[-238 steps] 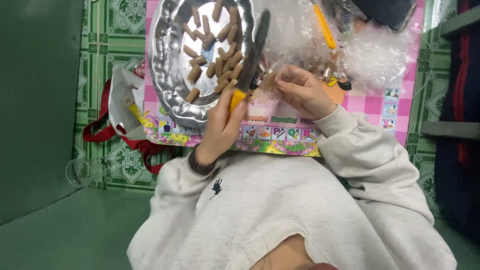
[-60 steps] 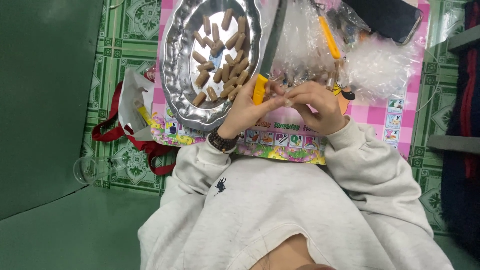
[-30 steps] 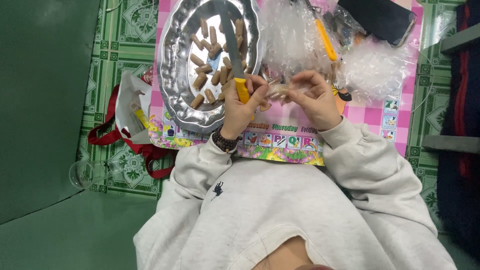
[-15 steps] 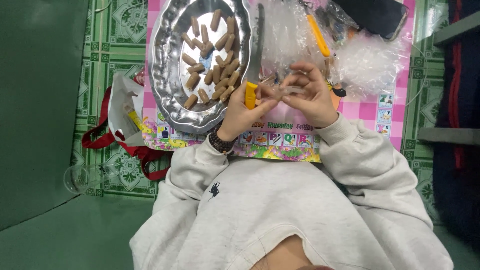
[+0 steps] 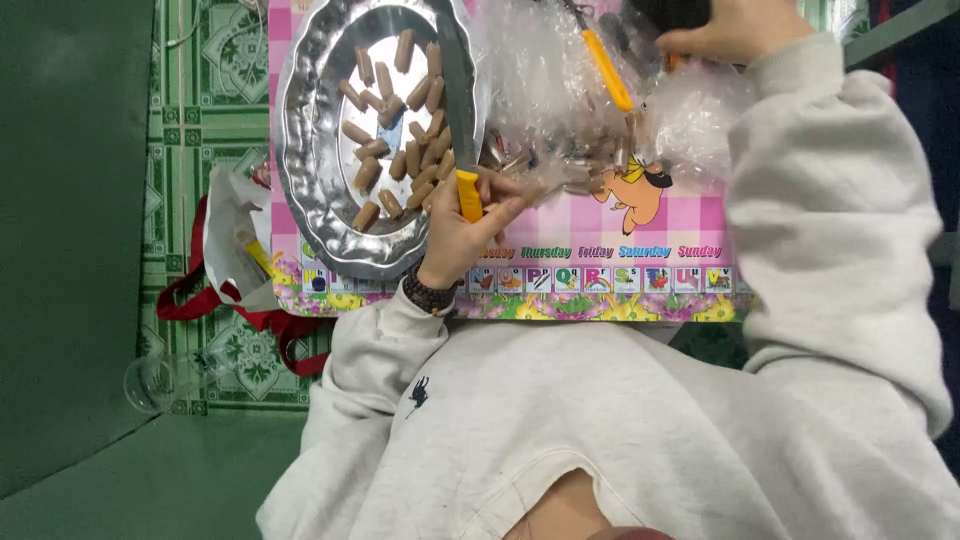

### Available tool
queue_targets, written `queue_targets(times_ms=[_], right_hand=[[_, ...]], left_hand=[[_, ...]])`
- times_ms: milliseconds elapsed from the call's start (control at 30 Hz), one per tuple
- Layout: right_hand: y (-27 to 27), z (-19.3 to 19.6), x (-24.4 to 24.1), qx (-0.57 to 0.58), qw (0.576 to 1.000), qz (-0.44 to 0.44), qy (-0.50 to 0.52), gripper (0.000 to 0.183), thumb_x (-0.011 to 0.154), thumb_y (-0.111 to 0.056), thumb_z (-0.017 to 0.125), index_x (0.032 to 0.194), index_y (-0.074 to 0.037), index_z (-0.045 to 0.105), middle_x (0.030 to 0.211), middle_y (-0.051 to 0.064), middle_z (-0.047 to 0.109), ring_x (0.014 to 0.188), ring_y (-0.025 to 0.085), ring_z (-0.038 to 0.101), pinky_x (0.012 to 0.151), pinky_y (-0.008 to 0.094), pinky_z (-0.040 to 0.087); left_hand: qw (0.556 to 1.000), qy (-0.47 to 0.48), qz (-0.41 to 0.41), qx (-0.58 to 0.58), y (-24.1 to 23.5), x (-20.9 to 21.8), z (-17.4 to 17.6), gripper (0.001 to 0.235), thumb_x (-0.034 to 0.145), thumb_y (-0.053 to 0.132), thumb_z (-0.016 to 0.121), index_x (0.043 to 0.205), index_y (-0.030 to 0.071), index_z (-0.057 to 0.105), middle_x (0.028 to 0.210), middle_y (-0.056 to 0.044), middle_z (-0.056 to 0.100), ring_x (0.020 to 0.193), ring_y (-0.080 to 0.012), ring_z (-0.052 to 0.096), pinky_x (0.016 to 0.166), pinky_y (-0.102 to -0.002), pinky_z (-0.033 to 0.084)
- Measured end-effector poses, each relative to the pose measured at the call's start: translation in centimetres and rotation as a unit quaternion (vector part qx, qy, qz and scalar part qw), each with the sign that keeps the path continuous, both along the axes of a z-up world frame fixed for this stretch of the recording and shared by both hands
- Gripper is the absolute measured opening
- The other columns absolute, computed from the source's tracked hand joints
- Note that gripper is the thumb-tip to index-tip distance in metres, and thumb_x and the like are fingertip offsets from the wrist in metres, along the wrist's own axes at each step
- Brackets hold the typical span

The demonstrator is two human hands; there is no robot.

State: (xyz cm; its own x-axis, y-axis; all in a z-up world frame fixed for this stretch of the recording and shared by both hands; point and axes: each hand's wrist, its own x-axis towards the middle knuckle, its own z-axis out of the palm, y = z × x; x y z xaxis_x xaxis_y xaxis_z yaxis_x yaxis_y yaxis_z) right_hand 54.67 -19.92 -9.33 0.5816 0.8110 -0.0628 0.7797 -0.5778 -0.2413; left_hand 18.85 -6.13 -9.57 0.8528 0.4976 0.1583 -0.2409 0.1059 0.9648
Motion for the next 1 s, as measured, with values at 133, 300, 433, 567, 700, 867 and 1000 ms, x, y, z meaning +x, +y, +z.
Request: queue_targets(times_ms=[133, 300, 433, 567, 700, 867, 1000], right_hand=[[0.9, -2.1, 1.2, 0.033, 0.997, 0.039, 0.064, 0.058, 0.082, -0.03, 0.081, 0.119, 0.01, 0.063, 0.094, 0.027, 0.068, 0.065, 0.036, 0.066, 0.052, 0.042, 0.054], [1.7, -1.9, 1.1, 0.016, 0.999, 0.033, 0.032, 0.054, 0.083, -0.029, 0.082, 0.115, 0.011, 0.064, 0.085, 0.027, 0.068, 0.055, 0.034, 0.067, 0.044, 0.039, 0.056], [1.9, -1.3, 0.9, 0.026, 0.998, 0.038, 0.041, 0.051, 0.08, -0.024, 0.08, 0.115, 0.01, 0.064, 0.089, 0.026, 0.069, 0.058, 0.035, 0.067, 0.046, 0.041, 0.056], [1.9, -1.8, 1.1, 0.028, 0.998, 0.008, 0.051, 0.043, 0.083, -0.025, 0.077, 0.108, 0.009, 0.067, 0.081, 0.022, 0.069, 0.055, 0.032, 0.066, 0.045, 0.04, 0.055], [1.8, -1.7, 1.0, 0.006, 0.997, -0.023, 0.075, 0.05, 0.084, -0.032, 0.075, 0.111, 0.009, 0.066, 0.086, 0.024, 0.068, 0.06, 0.035, 0.066, 0.05, 0.042, 0.056], [1.3, -1.8, 1.4, 0.024, 0.999, 0.039, 0.03, 0.056, 0.084, -0.033, 0.078, 0.119, 0.008, 0.064, 0.092, 0.026, 0.069, 0.06, 0.036, 0.067, 0.048, 0.043, 0.055], [-0.1, -0.6, 0.5, 0.111, 0.987, 0.045, 0.109, 0.039, 0.094, -0.02, 0.069, 0.116, 0.011, 0.063, 0.089, 0.022, 0.067, 0.06, 0.029, 0.062, 0.049, 0.036, 0.05]], left_hand=[[0.998, 0.003, -0.038, -0.044, 0.3, 0.0, -0.3, 0.031, 0.082, 0.004, 0.07, 0.086, 0.01, 0.04, 0.095, -0.01, 0.066, 0.052, -0.0081, 0.055, 0.039, -0.018, 0.047], [0.997, 0.008, -0.055, -0.055, 0.6, 0.3, -0.5, 0.03, 0.082, 0.004, 0.07, 0.087, 0.01, 0.041, 0.096, -0.01, 0.066, 0.055, -0.0085, 0.057, 0.042, -0.019, 0.049], [0.996, 0.005, -0.052, -0.077, 0.6, 0.1, -0.5, 0.03, 0.082, 0.003, 0.07, 0.087, 0.009, 0.04, 0.097, -0.01, 0.066, 0.053, -0.008, 0.055, 0.042, -0.018, 0.048], [0.996, 0.014, -0.052, -0.078, 0.5, 0.1, -0.5, 0.03, 0.082, 0.001, 0.069, 0.087, 0.009, 0.04, 0.098, -0.01, 0.066, 0.053, -0.0081, 0.055, 0.042, -0.019, 0.048], [0.995, 0.005, -0.059, -0.081, 0.5, 0.2, -0.4, 0.031, 0.083, 0.002, 0.069, 0.086, 0.009, 0.039, 0.098, -0.011, 0.066, 0.051, -0.0083, 0.055, 0.041, -0.018, 0.048], [0.994, 0.009, -0.06, -0.09, 0.5, 0.1, -0.6, 0.031, 0.083, 0.002, 0.069, 0.087, 0.009, 0.039, 0.098, -0.01, 0.066, 0.05, -0.0077, 0.053, 0.04, -0.018, 0.047], [0.995, 0.012, -0.061, -0.077, 0.6, 0.2, -0.5, 0.031, 0.083, 0.003, 0.069, 0.086, 0.009, 0.04, 0.097, -0.01, 0.066, 0.049, -0.008, 0.054, 0.04, -0.018, 0.048]])
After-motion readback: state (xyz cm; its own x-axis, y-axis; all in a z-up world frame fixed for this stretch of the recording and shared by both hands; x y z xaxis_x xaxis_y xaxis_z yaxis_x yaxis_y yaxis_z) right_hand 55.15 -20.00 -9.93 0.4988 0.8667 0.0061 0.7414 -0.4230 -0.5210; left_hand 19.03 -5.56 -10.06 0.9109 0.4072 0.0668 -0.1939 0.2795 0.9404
